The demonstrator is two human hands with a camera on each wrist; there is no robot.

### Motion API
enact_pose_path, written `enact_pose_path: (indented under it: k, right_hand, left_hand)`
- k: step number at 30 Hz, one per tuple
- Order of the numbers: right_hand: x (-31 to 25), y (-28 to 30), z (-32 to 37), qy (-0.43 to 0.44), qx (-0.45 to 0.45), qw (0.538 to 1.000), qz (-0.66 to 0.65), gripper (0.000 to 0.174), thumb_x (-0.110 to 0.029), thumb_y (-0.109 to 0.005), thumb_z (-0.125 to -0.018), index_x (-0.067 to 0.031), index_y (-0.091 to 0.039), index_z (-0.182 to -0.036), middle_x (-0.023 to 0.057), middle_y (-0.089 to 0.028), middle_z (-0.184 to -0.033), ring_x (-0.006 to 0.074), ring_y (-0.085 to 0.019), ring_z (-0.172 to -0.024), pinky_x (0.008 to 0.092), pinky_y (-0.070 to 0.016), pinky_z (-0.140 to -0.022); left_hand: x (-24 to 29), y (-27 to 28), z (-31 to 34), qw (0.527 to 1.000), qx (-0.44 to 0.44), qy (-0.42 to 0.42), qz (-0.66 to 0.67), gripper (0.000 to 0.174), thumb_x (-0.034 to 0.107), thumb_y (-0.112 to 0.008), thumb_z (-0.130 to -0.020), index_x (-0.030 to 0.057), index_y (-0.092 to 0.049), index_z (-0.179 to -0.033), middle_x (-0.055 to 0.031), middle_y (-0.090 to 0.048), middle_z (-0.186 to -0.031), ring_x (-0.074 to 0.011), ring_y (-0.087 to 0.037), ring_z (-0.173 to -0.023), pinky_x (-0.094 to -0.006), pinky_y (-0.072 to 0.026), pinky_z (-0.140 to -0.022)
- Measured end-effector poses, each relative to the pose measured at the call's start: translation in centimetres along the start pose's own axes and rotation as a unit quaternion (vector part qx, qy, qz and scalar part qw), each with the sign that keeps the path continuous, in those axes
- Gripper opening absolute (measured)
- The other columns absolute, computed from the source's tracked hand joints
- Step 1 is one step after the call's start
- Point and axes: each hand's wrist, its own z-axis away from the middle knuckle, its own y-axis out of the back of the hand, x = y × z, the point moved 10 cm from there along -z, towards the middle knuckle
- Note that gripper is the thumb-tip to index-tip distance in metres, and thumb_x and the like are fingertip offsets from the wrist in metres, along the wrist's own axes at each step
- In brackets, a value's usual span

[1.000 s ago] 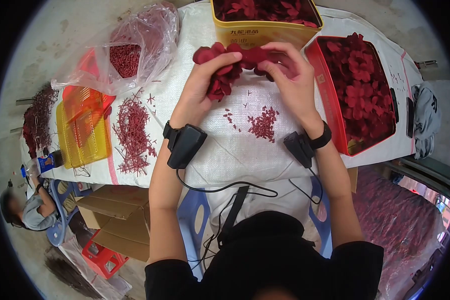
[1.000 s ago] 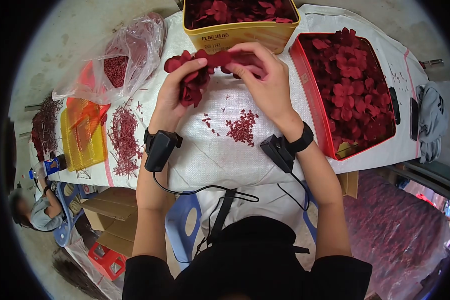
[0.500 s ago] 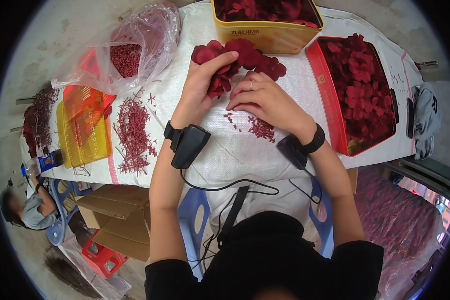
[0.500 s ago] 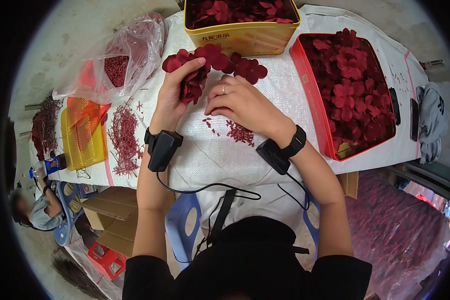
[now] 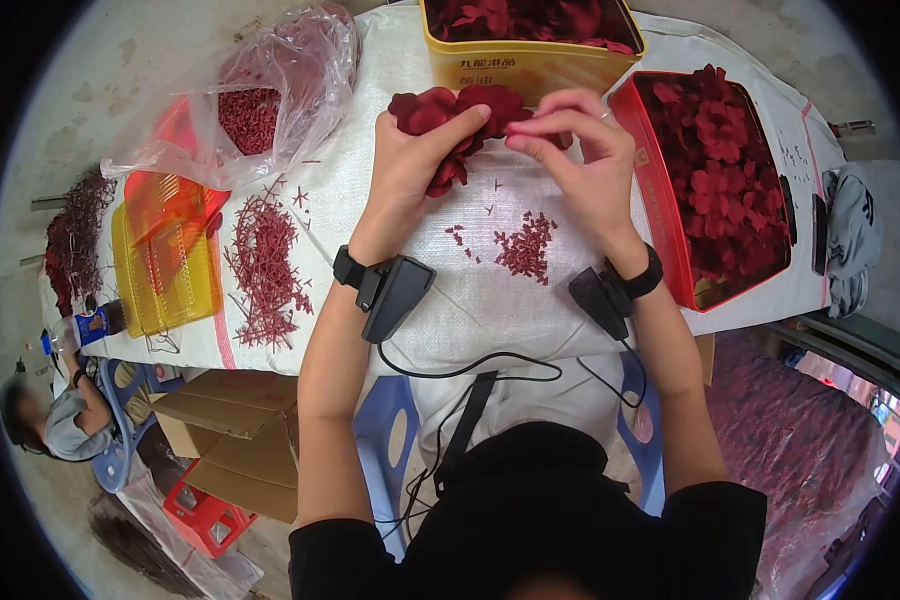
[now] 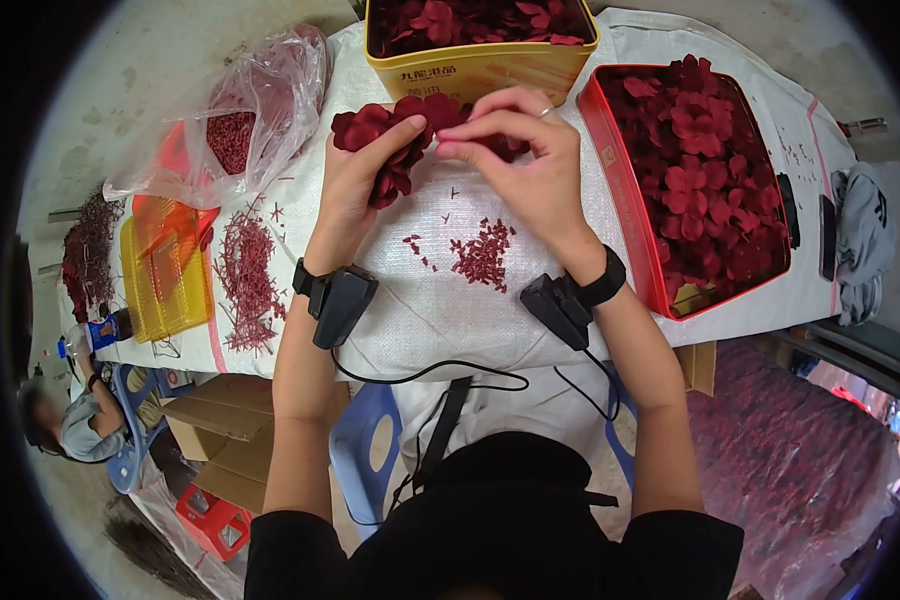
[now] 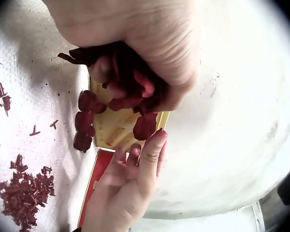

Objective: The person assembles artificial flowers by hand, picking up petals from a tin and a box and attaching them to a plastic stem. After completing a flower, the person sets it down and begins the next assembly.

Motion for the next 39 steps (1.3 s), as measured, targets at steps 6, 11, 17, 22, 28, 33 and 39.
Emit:
enact_pose_path:
  k: [6,11,17,22,28,33,39]
  right_hand:
    - [1.5,0.6,0.2,-0.051,0.026,0.998,-0.024,0.016,-0.012,-0.083,-0.069,-0.0129,-0.077,-0.084,-0.002,-0.058,-0.094,0.0044,-0.049,-0.072,0.02,-0.036,-0.06]
    - [1.1,0.6,0.0,-0.035,0.019,0.999,0.02,0.015,-0.013,-0.083,-0.07,-0.0124,-0.077,-0.083,-0.0013,-0.059,-0.094,0.0056,-0.051,-0.074,0.0206,-0.0376,-0.06]
    - [1.3,0.3,0.0,-0.03,0.01,0.999,0.008,0.014,-0.011,-0.081,-0.073,-0.0073,-0.075,-0.084,0.0038,-0.063,-0.101,0.0098,-0.061,-0.083,0.0218,-0.0477,-0.071]
    - [2.5,-0.7,0.5,-0.111,-0.008,0.986,-0.126,0.013,-0.005,-0.076,-0.078,-0.0006,-0.07,-0.089,0.0085,-0.064,-0.108,0.0115,-0.064,-0.087,0.0229,-0.052,-0.077]
    - [3.7,-1.9,1.0,-0.192,-0.025,0.951,-0.242,0.015,-0.002,-0.073,-0.081,0.0018,-0.066,-0.094,0.0107,-0.066,-0.106,0.0127,-0.066,-0.09,0.0248,-0.053,-0.08]
    - [3.8,-1.8,1.2,-0.214,-0.032,0.946,-0.243,0.016,-0.001,-0.074,-0.081,0.0008,-0.066,-0.094,0.0076,-0.069,-0.093,0.0123,-0.066,-0.087,0.0237,-0.0534,-0.08]
    - [3.9,-1.1,1.2,-0.21,-0.003,0.948,-0.241,0.014,0.004,-0.074,-0.079,0.0,-0.063,-0.087,0.006,-0.068,-0.088,0.0114,-0.067,-0.083,0.0229,-0.054,-0.078]
  left_hand:
    - [0.3,-0.7,0.2,0.997,-0.03,0.004,-0.07,0.019,0.012,-0.074,-0.081,-0.0017,-0.067,-0.092,-0.0029,-0.067,-0.077,-0.0065,-0.058,-0.065,-0.0199,-0.0434,-0.057]
    - [0.3,-1.2,0.2,0.996,-0.045,-0.004,-0.072,0.021,0.012,-0.073,-0.082,-0.003,-0.068,-0.096,-0.0046,-0.068,-0.079,-0.0077,-0.059,-0.067,-0.0207,-0.0449,-0.059]
    - [0.1,-1.4,0.1,0.998,-0.042,-0.035,-0.032,0.019,0.016,-0.074,-0.082,-0.0014,-0.068,-0.088,-0.0009,-0.061,-0.065,-0.0041,-0.051,-0.051,-0.0193,-0.0372,-0.043]
    - [0.2,-1.5,0.2,0.998,-0.047,-0.02,-0.04,0.02,0.017,-0.074,-0.082,-0.0007,-0.067,-0.088,-0.0001,-0.06,-0.065,-0.0043,-0.05,-0.05,-0.0192,-0.0373,-0.044]
    - [0.1,-1.5,0.2,0.998,-0.046,-0.017,-0.03,0.019,0.017,-0.074,-0.082,0.0001,-0.067,-0.088,0.0009,-0.06,-0.067,-0.0035,-0.051,-0.054,-0.019,-0.0379,-0.046]
    - [-0.4,-1.4,0.4,0.997,-0.059,0.019,-0.038,0.02,0.011,-0.071,-0.084,-0.0028,-0.066,-0.097,-0.007,-0.068,-0.085,-0.0103,-0.063,-0.074,-0.0223,-0.0482,-0.067]
    - [-0.8,-1.3,0.3,0.997,-0.06,0.025,-0.033,0.018,0.008,-0.07,-0.084,-0.0038,-0.064,-0.097,-0.0072,-0.067,-0.086,-0.0118,-0.065,-0.076,-0.0226,-0.0495,-0.067]
